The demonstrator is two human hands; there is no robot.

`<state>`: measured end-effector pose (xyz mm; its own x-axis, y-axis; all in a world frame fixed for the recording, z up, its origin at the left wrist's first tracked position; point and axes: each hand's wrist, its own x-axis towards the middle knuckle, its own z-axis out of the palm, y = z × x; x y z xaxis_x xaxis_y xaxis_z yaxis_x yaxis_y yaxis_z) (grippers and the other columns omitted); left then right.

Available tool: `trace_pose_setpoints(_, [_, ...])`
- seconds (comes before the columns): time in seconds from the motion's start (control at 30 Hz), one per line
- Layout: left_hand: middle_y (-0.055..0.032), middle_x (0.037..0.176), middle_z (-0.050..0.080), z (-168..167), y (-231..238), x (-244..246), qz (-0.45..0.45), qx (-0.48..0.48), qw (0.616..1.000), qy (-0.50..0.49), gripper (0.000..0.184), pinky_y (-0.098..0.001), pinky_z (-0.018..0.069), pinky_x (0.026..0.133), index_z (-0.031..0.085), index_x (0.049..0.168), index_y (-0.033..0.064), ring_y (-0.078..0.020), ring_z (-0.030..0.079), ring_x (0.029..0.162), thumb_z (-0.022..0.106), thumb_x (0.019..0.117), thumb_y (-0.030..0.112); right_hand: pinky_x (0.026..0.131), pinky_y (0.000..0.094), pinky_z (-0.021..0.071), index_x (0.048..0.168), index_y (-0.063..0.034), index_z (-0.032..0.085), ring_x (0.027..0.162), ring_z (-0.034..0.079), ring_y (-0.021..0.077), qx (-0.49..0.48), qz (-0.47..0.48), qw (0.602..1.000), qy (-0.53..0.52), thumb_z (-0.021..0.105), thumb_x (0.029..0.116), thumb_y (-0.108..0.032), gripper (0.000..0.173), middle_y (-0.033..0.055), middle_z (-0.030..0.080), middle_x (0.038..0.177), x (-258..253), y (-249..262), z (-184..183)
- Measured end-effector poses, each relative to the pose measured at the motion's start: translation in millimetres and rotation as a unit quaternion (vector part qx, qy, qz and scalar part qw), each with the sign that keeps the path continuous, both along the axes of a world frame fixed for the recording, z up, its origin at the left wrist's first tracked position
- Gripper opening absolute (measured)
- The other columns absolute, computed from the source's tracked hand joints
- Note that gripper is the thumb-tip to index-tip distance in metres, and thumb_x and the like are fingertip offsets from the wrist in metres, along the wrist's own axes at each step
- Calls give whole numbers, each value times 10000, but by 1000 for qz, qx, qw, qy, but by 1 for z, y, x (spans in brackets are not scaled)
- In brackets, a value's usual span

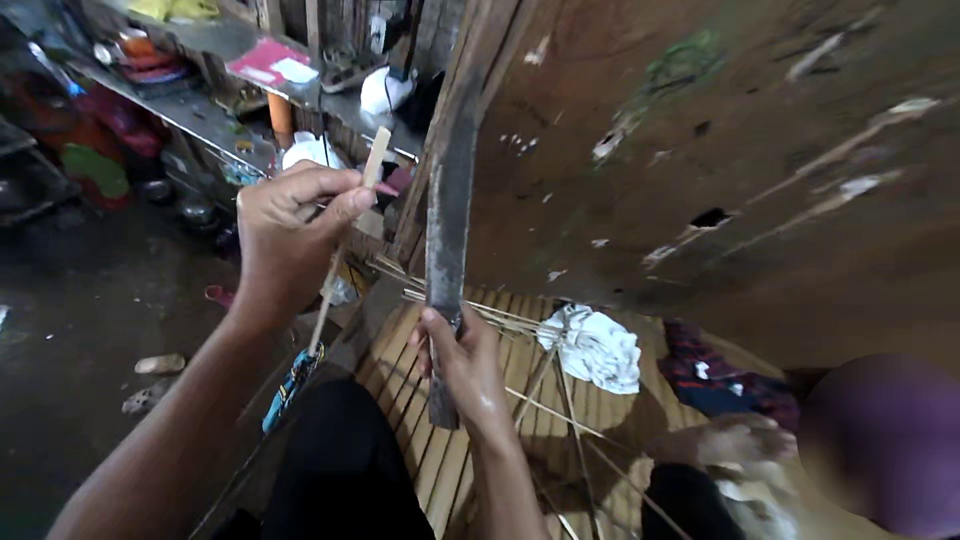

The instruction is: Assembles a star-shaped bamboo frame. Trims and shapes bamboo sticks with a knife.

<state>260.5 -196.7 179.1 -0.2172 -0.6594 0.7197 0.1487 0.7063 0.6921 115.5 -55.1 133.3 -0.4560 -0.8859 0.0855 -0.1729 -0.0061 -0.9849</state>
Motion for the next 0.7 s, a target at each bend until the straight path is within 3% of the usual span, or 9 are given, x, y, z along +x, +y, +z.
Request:
trace_pose_setpoints(0.07, [71,957,682,1,12,-10,-6,6,999,49,89,-157,556,760,729,1001,27,26,642,848,652,968,58,486,189,517,1526,-58,373,523,575,43,13,29,998,60,488,1051,-71,489,10,661,826,-7,9,11])
trace_pose_setpoints(0.1, [90,963,691,0,18,-13,-14,17,997,67,98,-160,547,774,732,1006,48,30,639,856,639,982,72,495,197,514,1618,-127,257,546,576,49,13,47,995,87,476,1049,-77,611,12,653,864,-12,14,14])
trace_pose_setpoints(0.13, [111,960,689,-2,25,-16,-28,39,995,86,104,-153,541,767,730,1005,76,37,633,842,627,999,87,505,198,511,1644,-180,214,565,572,47,14,60,991,116,468,1055,-88,648,13,650,888,-17,20,17])
trace_pose_setpoints(0.17, [130,954,697,-7,33,-20,-53,74,989,114,109,-152,538,749,736,994,116,41,631,822,629,1003,101,516,203,505,1640,-210,255,580,567,48,15,67,988,140,464,1062,-96,625,16,652,901,-22,25,19])
trace_pose_setpoints(0.23, [148,951,716,-22,53,-29,-103,151,972,148,135,-148,546,732,753,982,181,45,635,791,633,1013,128,530,189,488,1548,-188,472,588,543,24,11,71,981,182,453,1069,-90,489,10,656,906,-30,31,23])
trace_pose_setpoints(0.27, [142,944,723,-33,63,-36,-114,186,964,151,155,-161,553,736,758,979,182,36,642,787,625,1010,108,533,172,477,1454,-157,588,581,528,2,9,72,978,194,452,1068,-87,414,0,655,895,-34,32,25])
trace_pose_setpoints(0.33, [104,922,724,-53,82,-50,-109,251,951,141,181,-191,571,750,768,970,130,6,656,788,622,972,23,508,137,469,1291,-98,702,552,517,-25,12,74,983,170,483,1061,-88,317,-15,642,853,-39,32,30])
trace_pose_setpoints(0.5, [60,898,724,-77,107,-72,-114,308,931,158,186,-196,577,753,771,948,71,-18,668,788,607,957,-17,492,136,467,1029,-37,753,510,514,-31,25,57,994,93,704,946,-73,103,-42,652,727,-45,31,28])
trace_pose_setpoints(0.7, [40,944,719,-78,117,-82,-117,341,911,202,212,-240,596,816,776,920,75,-54,687,864,601,947,-42,471,136,477,895,-18,749,477,523,-24,-5,39,999,28,736,885,15,36,-40,638,646,-42,32,18])
